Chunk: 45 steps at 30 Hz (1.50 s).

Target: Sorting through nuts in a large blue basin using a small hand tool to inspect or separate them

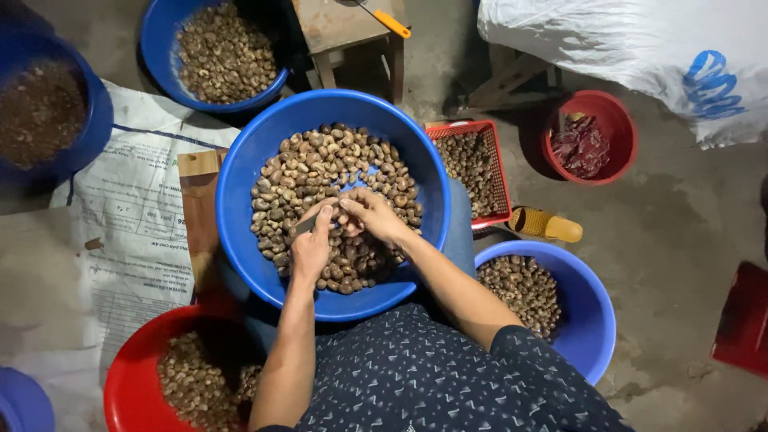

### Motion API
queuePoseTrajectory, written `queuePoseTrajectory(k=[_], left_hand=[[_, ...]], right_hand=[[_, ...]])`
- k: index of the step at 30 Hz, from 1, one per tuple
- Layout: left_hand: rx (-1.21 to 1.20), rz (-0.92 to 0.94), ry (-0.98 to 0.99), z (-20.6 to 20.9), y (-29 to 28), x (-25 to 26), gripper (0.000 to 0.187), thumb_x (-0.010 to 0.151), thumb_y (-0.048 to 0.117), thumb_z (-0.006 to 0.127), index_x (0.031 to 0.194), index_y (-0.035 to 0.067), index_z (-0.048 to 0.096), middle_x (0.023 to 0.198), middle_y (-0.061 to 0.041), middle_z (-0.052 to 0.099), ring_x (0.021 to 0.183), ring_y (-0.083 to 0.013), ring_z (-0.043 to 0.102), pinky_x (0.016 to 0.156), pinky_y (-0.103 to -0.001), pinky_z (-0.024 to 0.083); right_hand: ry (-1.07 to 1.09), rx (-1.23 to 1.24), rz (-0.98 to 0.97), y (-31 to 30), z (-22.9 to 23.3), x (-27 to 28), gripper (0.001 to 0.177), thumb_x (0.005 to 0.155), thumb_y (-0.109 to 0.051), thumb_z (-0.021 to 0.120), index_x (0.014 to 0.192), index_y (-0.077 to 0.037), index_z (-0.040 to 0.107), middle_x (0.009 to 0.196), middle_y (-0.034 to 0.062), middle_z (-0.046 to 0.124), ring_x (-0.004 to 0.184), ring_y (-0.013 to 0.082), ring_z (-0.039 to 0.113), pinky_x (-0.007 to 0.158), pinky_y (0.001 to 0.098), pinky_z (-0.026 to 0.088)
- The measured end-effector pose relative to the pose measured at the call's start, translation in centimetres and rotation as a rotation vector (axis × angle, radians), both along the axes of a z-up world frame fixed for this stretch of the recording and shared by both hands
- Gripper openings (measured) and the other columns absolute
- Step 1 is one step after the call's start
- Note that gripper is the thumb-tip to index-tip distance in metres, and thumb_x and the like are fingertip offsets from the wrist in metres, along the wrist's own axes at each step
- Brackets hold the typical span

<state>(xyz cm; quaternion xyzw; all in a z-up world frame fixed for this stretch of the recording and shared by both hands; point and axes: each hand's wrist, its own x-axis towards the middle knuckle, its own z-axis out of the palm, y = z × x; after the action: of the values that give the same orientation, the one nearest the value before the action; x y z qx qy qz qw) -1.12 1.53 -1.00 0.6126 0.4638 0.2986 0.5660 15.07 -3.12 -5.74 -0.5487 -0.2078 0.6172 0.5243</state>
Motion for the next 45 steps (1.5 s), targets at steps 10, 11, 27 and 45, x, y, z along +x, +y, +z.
queuePoseTrajectory(k=[10, 11, 27, 45], left_hand=[[-0.006, 0.007, -0.102, -0.7, 0.5, -0.6, 0.033, 0.108, 0.026, 0.057, 0.126, 0.003, 0.072, 0.111, -0.026, 0.074, 0.101, -0.0261, 0.07, 0.084, -0.04, 0.061], [-0.018, 0.011, -0.111, -1.1, 0.6, -0.7, 0.033, 0.107, 0.027, 0.058, 0.126, 0.003, 0.072, 0.113, -0.026, 0.074, 0.102, -0.0268, 0.07, 0.085, -0.039, 0.06], [-0.092, 0.089, -0.249, 0.4, 0.4, -0.3, 0.041, 0.109, 0.033, 0.055, 0.125, -0.001, 0.069, 0.12, -0.029, 0.07, 0.115, -0.0436, 0.066, 0.091, -0.049, 0.059], [-0.104, 0.066, -0.221, -0.1, 0.6, -0.6, 0.039, 0.109, 0.03, 0.057, 0.126, -0.002, 0.069, 0.125, -0.029, 0.068, 0.116, -0.0409, 0.068, 0.09, -0.044, 0.061]], right_hand=[[0.191, 0.121, 0.047, -0.3, 1.4, 0.3, 0.04, 0.101, -0.013, 0.066, 0.136, 0.003, 0.054, 0.104, 0.0249, 0.073, 0.083, 0.023, 0.078, 0.073, 0.0336, 0.068], [0.199, 0.123, 0.054, -0.3, 1.7, 0.3, 0.04, 0.101, -0.014, 0.066, 0.135, 0.004, 0.054, 0.104, 0.0247, 0.074, 0.083, 0.0224, 0.078, 0.074, 0.0322, 0.067], [0.194, 0.13, 0.058, -0.2, 2.3, 0.4, 0.042, 0.099, -0.011, 0.069, 0.135, 0.002, 0.052, 0.1, 0.0223, 0.075, 0.084, 0.0239, 0.078, 0.074, 0.0323, 0.067], [0.12, 0.14, 0.069, -0.4, 1.3, 0.2, 0.037, 0.101, -0.01, 0.063, 0.137, -0.003, 0.056, 0.085, 0.0177, 0.075, 0.073, 0.0206, 0.077, 0.067, 0.0316, 0.068]])
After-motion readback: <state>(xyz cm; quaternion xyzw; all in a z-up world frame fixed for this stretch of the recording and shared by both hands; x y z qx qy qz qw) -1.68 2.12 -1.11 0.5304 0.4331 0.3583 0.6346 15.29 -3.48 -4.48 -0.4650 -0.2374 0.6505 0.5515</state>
